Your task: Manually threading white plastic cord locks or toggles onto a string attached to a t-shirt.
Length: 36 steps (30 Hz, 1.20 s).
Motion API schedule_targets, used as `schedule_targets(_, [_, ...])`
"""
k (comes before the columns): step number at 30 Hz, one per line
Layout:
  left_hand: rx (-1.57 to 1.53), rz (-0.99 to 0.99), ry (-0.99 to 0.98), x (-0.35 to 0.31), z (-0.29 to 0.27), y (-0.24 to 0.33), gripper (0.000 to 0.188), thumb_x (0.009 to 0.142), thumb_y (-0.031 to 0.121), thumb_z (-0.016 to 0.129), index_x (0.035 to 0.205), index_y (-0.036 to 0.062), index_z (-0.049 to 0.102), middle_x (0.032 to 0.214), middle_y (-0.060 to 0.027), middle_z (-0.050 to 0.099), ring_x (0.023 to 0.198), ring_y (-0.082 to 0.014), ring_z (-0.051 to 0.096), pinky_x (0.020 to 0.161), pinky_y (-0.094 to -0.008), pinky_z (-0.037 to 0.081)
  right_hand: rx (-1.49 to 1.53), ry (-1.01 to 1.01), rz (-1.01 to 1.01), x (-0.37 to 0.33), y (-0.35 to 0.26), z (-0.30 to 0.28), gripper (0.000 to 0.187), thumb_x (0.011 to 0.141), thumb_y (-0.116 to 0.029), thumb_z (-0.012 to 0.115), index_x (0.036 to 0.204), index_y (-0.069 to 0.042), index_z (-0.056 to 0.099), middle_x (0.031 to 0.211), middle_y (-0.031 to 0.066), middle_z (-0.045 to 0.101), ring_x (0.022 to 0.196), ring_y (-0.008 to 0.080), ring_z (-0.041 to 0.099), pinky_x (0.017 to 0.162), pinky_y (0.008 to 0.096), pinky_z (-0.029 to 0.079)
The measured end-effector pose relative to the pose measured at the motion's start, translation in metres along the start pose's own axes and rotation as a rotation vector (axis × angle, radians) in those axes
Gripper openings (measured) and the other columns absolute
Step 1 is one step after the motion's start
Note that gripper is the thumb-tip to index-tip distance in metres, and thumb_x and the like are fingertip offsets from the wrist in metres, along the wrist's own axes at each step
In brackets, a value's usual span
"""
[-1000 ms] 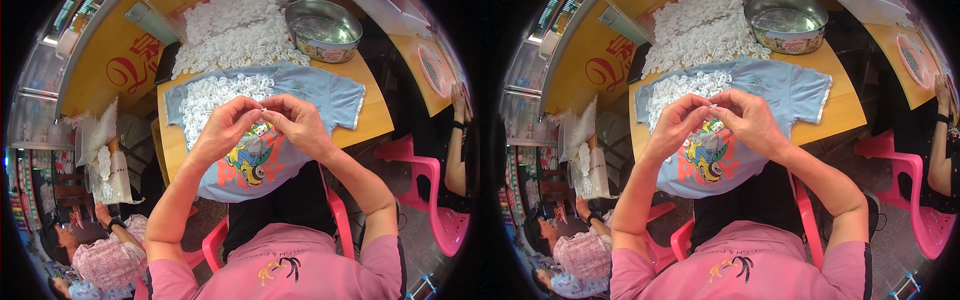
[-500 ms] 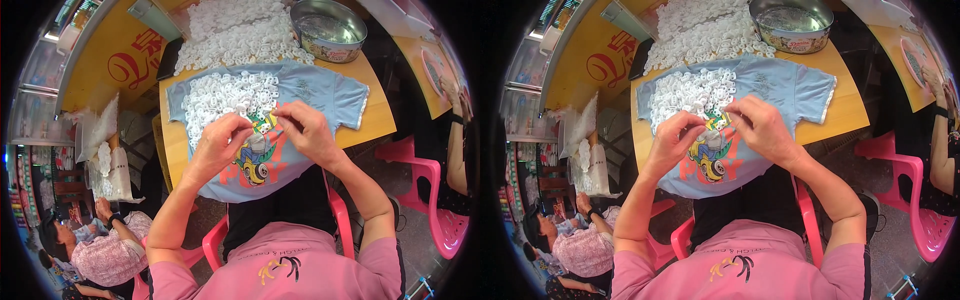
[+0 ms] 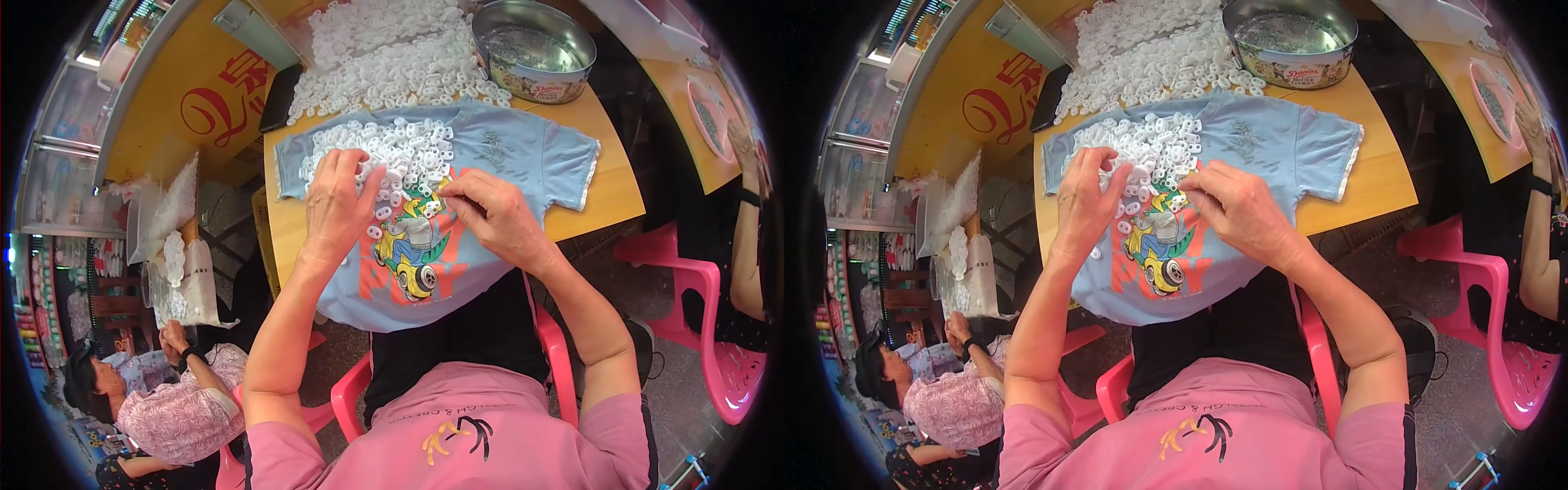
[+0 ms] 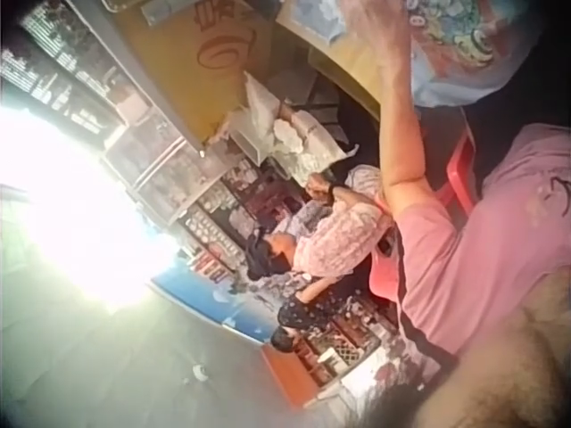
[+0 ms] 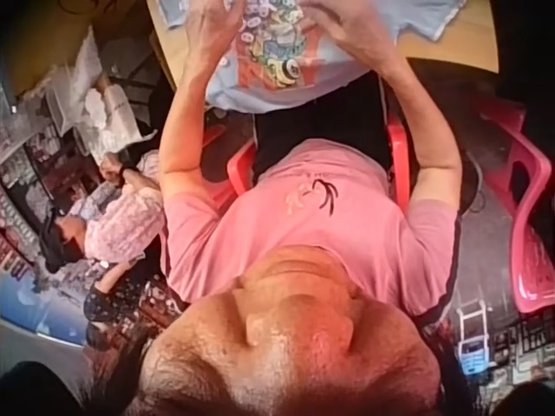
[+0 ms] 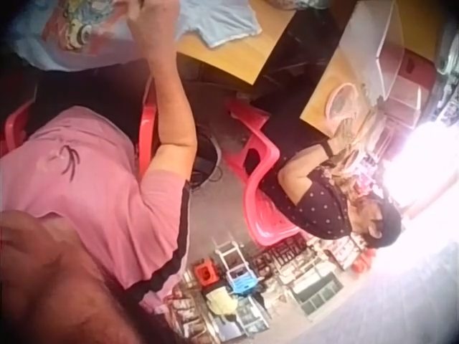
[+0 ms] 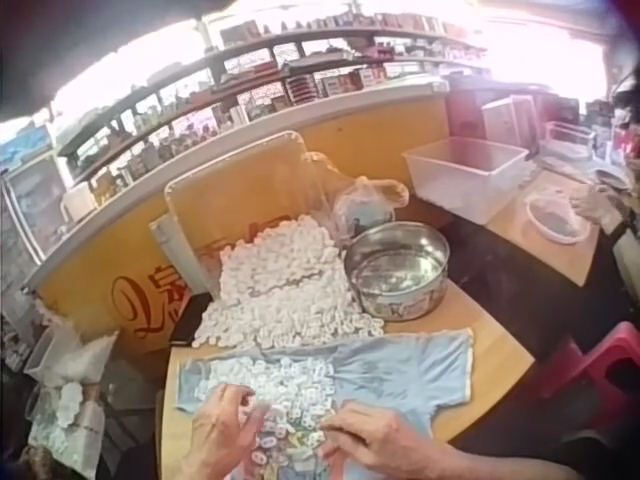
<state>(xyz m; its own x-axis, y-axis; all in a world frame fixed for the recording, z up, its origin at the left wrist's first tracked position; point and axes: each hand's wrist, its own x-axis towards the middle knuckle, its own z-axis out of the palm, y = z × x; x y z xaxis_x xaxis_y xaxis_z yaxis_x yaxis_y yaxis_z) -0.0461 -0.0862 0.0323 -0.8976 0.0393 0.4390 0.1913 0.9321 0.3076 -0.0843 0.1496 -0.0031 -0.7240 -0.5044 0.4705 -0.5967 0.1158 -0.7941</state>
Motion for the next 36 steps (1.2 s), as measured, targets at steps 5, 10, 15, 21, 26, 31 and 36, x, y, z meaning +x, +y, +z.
schedule_targets(5, [-0.021,0.005,-0.021,-0.002,0.000,-0.002,0.016,0.083,0.012,0.069,0.091,0.0038,0.059,0.092,-0.0121,0.056,0.089,-0.0316,0.057,0.074,-0.0412,0.046,-0.016,-0.015,0.006,0.000,0.000,0.001,0.011,0.084,0.002,0.065,0.096,0.002,0.065,0.083,0.0129,0.061,0.073,0.0247,0.062,0.064,0.0328,0.048])
schedule_targets(10, [-0.014,0.064,-0.035,-0.008,-0.007,-0.006,0.013,0.081,0.006,0.068,0.090,0.0037,0.058,0.091,-0.0115,0.056,0.089,-0.0319,0.056,0.075,-0.0414,0.046,-0.007,-0.019,0.002,-0.001,0.000,0.000,0.011,0.085,0.002,0.064,0.096,0.002,0.065,0.082,0.0125,0.061,0.072,0.0240,0.060,0.063,0.0323,0.047])
schedule_targets(15, [-0.062,0.038,-0.028,-0.011,-0.010,-0.004,0.013,0.081,0.004,0.066,0.092,0.0036,0.060,0.094,-0.0121,0.057,0.092,-0.0327,0.056,0.078,-0.0415,0.046,0.002,-0.005,0.004,0.000,0.000,0.002,0.011,0.085,0.001,0.064,0.096,0.001,0.065,0.079,0.0117,0.059,0.069,0.0224,0.058,0.062,0.0318,0.045])
schedule_targets(21, [-0.097,0.304,-0.047,-0.007,-0.004,0.012,0.022,0.079,0.003,0.067,0.101,0.0042,0.063,0.103,-0.0115,0.059,0.096,-0.0320,0.056,0.082,-0.0408,0.047,-0.001,-0.008,0.018,0.000,-0.001,-0.001,0.011,0.085,0.000,0.064,0.096,0.001,0.066,0.079,0.0109,0.059,0.070,0.0214,0.058,0.062,0.0321,0.045])
schedule_targets(26, [-0.057,0.325,-0.032,-0.019,-0.006,0.000,0.022,0.075,-0.001,0.067,0.097,0.0038,0.063,0.097,-0.0108,0.058,0.092,-0.0306,0.056,0.079,-0.0397,0.047,0.022,0.004,0.003,0.000,0.003,0.003,0.013,0.085,0.000,0.064,0.098,0.002,0.066,0.081,0.0109,0.060,0.071,0.0207,0.058,0.063,0.0306,0.046])
schedule_targets(31, [-0.033,0.298,-0.024,-0.027,-0.015,-0.017,0.020,0.075,-0.002,0.067,0.093,0.0036,0.063,0.093,-0.0113,0.058,0.090,-0.0304,0.056,0.078,-0.0394,0.048,0.023,-0.008,0.044,0.001,-0.001,0.000,0.012,0.085,-0.001,0.064,0.097,0.001,0.066,0.083,0.0125,0.062,0.073,0.0247,0.061,0.065,0.0331,0.048])
schedule_targets(36, [-0.021,0.244,0.033,-0.031,-0.017,-0.017,0.019,0.076,-0.002,0.067,0.094,0.0036,0.063,0.094,-0.0114,0.058,0.091,-0.0307,0.056,0.078,-0.0393,0.048,0.018,-0.022,0.050,0.001,0.000,0.002,0.013,0.086,0.001,0.064,0.099,0.003,0.066,0.084,0.0109,0.062,0.073,0.0190,0.060,0.065,0.0300,0.047])
